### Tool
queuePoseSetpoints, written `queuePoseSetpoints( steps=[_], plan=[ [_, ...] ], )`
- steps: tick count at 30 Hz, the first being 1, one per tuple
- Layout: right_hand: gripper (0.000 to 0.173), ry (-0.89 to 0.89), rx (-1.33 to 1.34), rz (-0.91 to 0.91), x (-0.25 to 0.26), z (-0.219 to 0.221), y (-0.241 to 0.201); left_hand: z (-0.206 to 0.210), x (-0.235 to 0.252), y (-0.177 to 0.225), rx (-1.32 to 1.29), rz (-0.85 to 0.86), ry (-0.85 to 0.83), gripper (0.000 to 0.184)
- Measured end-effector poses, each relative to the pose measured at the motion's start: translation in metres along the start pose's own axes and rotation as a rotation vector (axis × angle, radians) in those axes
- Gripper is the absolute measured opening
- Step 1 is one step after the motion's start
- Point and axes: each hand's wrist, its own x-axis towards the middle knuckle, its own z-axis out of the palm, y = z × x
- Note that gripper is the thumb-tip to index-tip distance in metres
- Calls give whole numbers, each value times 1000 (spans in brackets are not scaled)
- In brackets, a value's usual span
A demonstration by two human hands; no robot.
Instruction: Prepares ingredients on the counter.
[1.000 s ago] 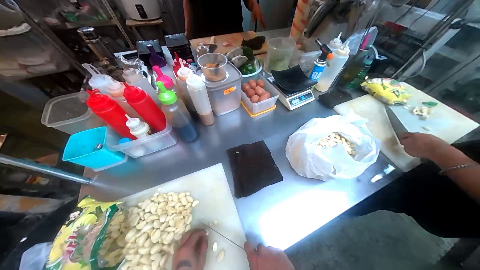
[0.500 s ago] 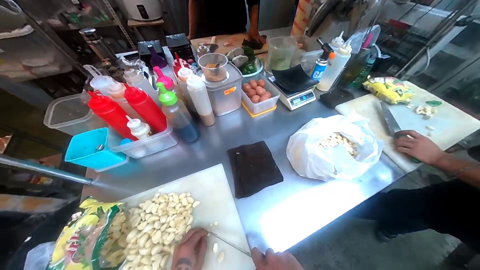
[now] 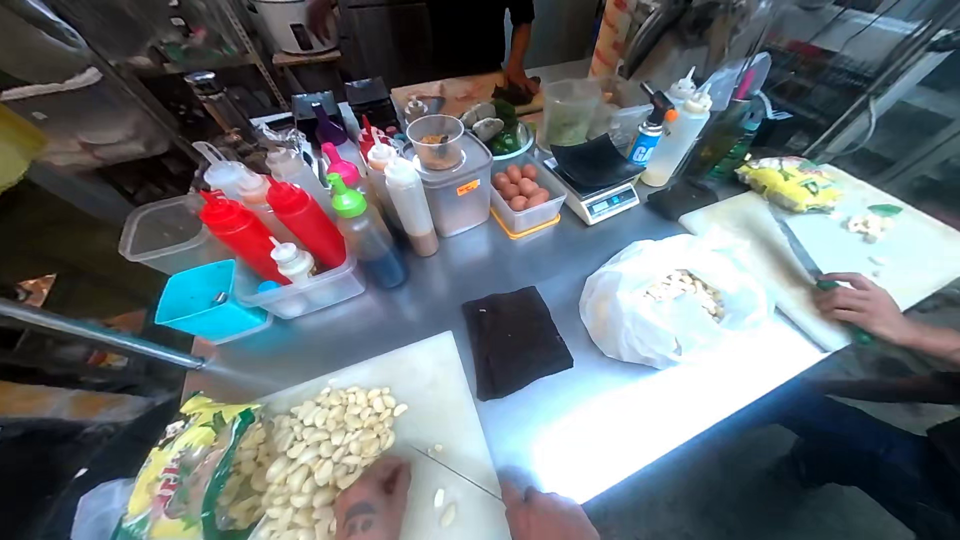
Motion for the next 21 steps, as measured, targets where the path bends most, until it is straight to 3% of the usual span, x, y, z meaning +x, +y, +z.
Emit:
queuePoseSetpoints(
  steps=[7,12,16,21],
  plan=[
    [37,-11,15,12,2,3,2,-3,7,-17,21,228,-70,27],
    [38,-10,28,11,4,3,1,-2,9,-16,1,200,-75,19],
    [39,-16,37,18,5,2,-1,4,14,-20,-10,407,-67,18],
    [35,-47,12,4,-18,-9,-13,17,10,-12,-20,281,54,17]
  ],
)
